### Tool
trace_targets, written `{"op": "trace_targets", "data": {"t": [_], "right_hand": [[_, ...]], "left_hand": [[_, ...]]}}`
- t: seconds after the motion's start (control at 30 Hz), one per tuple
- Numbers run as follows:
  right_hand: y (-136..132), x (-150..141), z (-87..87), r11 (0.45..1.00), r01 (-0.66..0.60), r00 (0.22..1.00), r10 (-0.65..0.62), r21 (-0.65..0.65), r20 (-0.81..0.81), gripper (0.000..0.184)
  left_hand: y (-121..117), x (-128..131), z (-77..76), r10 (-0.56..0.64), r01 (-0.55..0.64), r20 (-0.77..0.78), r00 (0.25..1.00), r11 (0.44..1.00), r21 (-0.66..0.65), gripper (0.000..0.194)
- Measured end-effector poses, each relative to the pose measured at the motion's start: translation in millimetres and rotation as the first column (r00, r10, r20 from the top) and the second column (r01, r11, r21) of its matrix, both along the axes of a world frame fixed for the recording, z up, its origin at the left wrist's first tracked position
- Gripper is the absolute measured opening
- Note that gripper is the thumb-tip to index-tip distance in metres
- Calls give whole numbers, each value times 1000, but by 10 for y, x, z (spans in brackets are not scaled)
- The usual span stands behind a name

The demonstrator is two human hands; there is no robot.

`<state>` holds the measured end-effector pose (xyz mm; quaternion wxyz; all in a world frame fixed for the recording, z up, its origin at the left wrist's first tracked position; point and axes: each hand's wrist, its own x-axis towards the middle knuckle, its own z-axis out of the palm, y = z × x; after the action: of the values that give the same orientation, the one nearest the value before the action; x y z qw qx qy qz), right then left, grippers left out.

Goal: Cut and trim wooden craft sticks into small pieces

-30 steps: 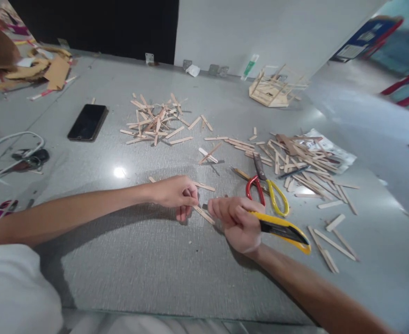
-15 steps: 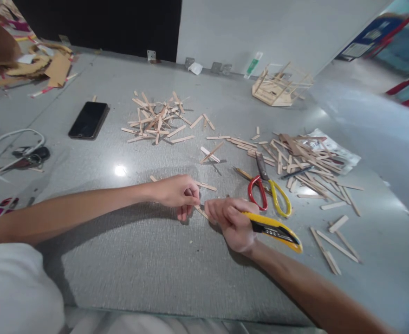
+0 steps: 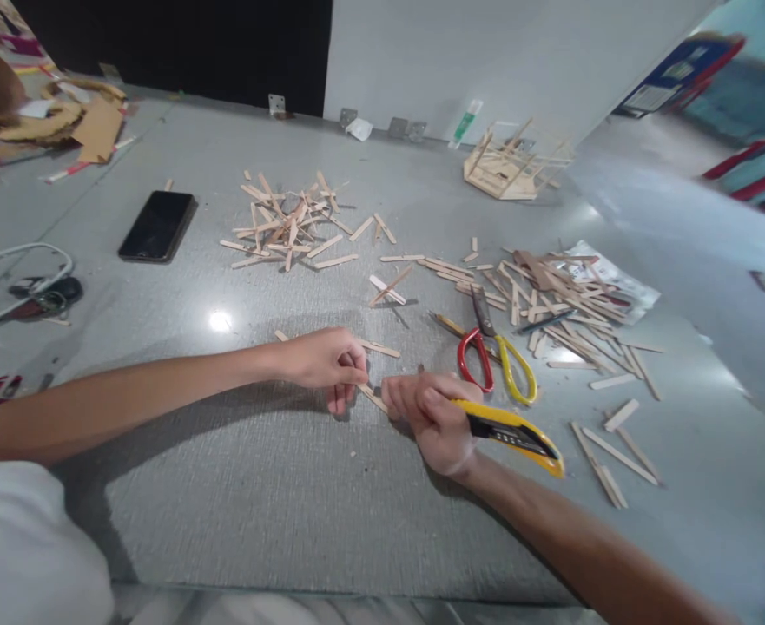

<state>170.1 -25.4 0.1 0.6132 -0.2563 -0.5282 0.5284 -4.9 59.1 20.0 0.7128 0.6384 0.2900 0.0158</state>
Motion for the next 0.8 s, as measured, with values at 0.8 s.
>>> {"op": "trace_targets", "data": {"t": [0.8], "right_hand": [[78, -46, 0, 997, -32, 999, 34, 66, -26, 38]], "left_hand": [[-4, 30, -46, 17, -17, 8, 1000, 1000, -5, 28]]}}
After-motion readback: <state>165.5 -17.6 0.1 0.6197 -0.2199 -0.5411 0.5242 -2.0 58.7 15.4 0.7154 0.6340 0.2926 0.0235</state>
